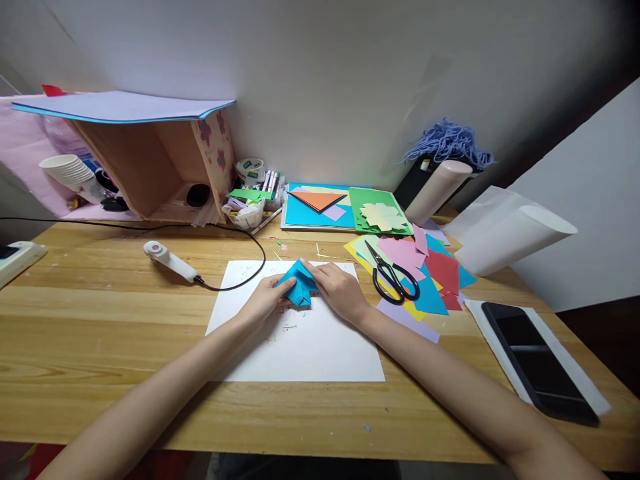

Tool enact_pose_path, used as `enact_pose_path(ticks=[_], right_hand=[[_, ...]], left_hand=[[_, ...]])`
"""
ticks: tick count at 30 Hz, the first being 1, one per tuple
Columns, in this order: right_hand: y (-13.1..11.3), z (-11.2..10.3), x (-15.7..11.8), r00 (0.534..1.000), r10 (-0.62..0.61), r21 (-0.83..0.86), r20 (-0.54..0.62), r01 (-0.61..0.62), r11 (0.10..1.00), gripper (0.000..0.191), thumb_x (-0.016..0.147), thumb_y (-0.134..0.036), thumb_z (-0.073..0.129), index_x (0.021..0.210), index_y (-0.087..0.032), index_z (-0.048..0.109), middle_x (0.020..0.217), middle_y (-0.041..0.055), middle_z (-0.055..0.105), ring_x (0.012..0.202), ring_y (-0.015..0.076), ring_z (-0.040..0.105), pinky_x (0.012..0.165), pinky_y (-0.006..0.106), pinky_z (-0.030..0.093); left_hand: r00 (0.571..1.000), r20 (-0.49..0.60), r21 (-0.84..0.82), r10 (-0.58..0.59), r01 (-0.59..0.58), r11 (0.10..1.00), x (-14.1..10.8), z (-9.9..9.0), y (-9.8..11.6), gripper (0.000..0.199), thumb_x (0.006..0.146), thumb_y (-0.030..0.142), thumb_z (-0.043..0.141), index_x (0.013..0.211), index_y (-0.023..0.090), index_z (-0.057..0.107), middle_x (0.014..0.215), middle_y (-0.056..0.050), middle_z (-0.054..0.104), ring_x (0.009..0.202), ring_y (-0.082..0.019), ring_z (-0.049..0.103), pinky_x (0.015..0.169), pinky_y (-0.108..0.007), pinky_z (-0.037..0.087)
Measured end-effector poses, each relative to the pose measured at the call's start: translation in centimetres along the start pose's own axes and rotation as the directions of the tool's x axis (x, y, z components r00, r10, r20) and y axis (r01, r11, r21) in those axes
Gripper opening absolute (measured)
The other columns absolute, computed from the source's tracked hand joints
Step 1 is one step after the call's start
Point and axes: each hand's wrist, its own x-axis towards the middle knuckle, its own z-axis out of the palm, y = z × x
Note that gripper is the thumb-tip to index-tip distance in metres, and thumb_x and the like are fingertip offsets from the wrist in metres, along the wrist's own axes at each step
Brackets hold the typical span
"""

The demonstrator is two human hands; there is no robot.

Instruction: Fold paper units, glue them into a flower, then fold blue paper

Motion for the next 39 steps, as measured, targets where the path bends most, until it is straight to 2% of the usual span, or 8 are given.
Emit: enact_pose_path(ticks=[6,15,19,22,26,30,34,39], right_hand=[[-0.1,-0.3,0.0,0.994,-0.098,-0.073,0.042,0.101,0.992,0.045,0.09,-0.014,0.04,0.134,-0.018,0.036,0.117,0.0078,0.059,0.098,0.0214,0.053,0.08,0.034,0.047],[-0.2,-0.1,-0.1,0.984,-0.161,-0.113,0.075,0.169,0.979,0.042,0.091,-0.015,0.037,0.133,-0.012,0.037,0.122,0.0104,0.055,0.1,0.0225,0.052,0.082,0.035,0.047],[-0.2,-0.1,0.0,0.974,-0.204,-0.067,0.1,0.212,0.975,0.043,0.091,-0.013,0.034,0.133,-0.011,0.036,0.121,0.0126,0.055,0.101,0.0239,0.051,0.083,0.038,0.046],[0.0,-0.4,0.1,0.97,-0.227,0.084,0.087,0.22,0.972,0.044,0.09,-0.02,0.037,0.134,-0.015,0.036,0.121,0.0118,0.055,0.102,0.0241,0.05,0.084,0.039,0.043],[0.6,-0.8,0.3,0.995,-0.067,0.453,0.068,0.029,0.891,0.041,0.091,-0.031,0.038,0.129,-0.018,0.042,0.108,0.0095,0.06,0.092,0.0203,0.054,0.08,0.034,0.043],[1.2,-0.7,0.6,0.964,0.107,0.729,0.243,-0.254,0.635,0.031,0.088,-0.041,0.042,0.087,-0.016,0.061,0.076,0.0031,0.059,0.07,0.0148,0.054,0.064,0.027,0.042],[1.6,-0.4,0.8,0.942,0.115,0.817,0.316,-0.332,0.472,0.03,0.08,-0.044,0.054,0.071,-0.016,0.056,0.065,-0.0002,0.054,0.062,0.0126,0.052,0.059,0.024,0.04],[1.7,-0.2,0.7,0.937,0.12,0.829,0.329,-0.348,0.439,0.03,0.079,-0.044,0.056,0.068,-0.015,0.055,0.064,-0.0003,0.054,0.061,0.0118,0.05,0.058,0.023,0.038]], left_hand=[[1.0,0.022,0.011,0.0,0.0,1.0,0.1,0.1,0.0,0.032,0.07,0.042,0.065,0.071,0.014,0.052,0.055,0.002,0.052,0.048,-0.008,0.048,0.044,-0.02,0.032],[0.999,0.024,0.014,-0.029,0.029,0.999,0.2,0.0,0.2,0.034,0.069,0.043,0.065,0.066,0.014,0.049,0.05,0.005,0.045,0.043,-0.006,0.039,0.044,-0.021,0.03],[1.0,-0.017,0.041,-0.007,0.008,0.999,0.3,0.1,0.0,0.034,0.068,0.044,0.066,0.064,0.015,0.048,0.048,0.006,0.041,0.041,-0.005,0.036,0.041,-0.02,0.027],[0.999,-0.042,0.064,-0.001,0.004,0.998,0.3,-0.1,-0.1,0.033,0.069,0.044,0.064,0.065,0.016,0.048,0.047,0.006,0.04,0.04,-0.005,0.034,0.04,-0.02,0.025],[0.999,-0.039,0.131,-0.002,0.007,0.991,0.3,-0.2,0.1,0.032,0.073,0.046,0.06,0.071,0.016,0.05,0.047,0.006,0.039,0.039,-0.006,0.033,0.04,-0.02,0.022],[0.999,-0.038,0.23,0.012,-0.003,0.973,-0.1,0.0,0.7,0.036,0.073,0.051,0.057,0.075,0.015,0.053,0.049,0.006,0.04,0.041,-0.006,0.034,0.041,-0.02,0.026],[0.999,-0.034,0.3,0.017,-0.006,0.954,-0.3,0.1,1.0,0.04,0.071,0.053,0.058,0.076,0.013,0.056,0.053,0.004,0.045,0.044,-0.007,0.038,0.044,-0.021,0.028],[0.999,0.041,0.314,0.019,-0.031,0.949,0.1,-0.5,0.7,0.042,0.073,0.053,0.055,0.08,0.012,0.058,0.057,0.002,0.047,0.046,-0.007,0.039,0.045,-0.022,0.028]])
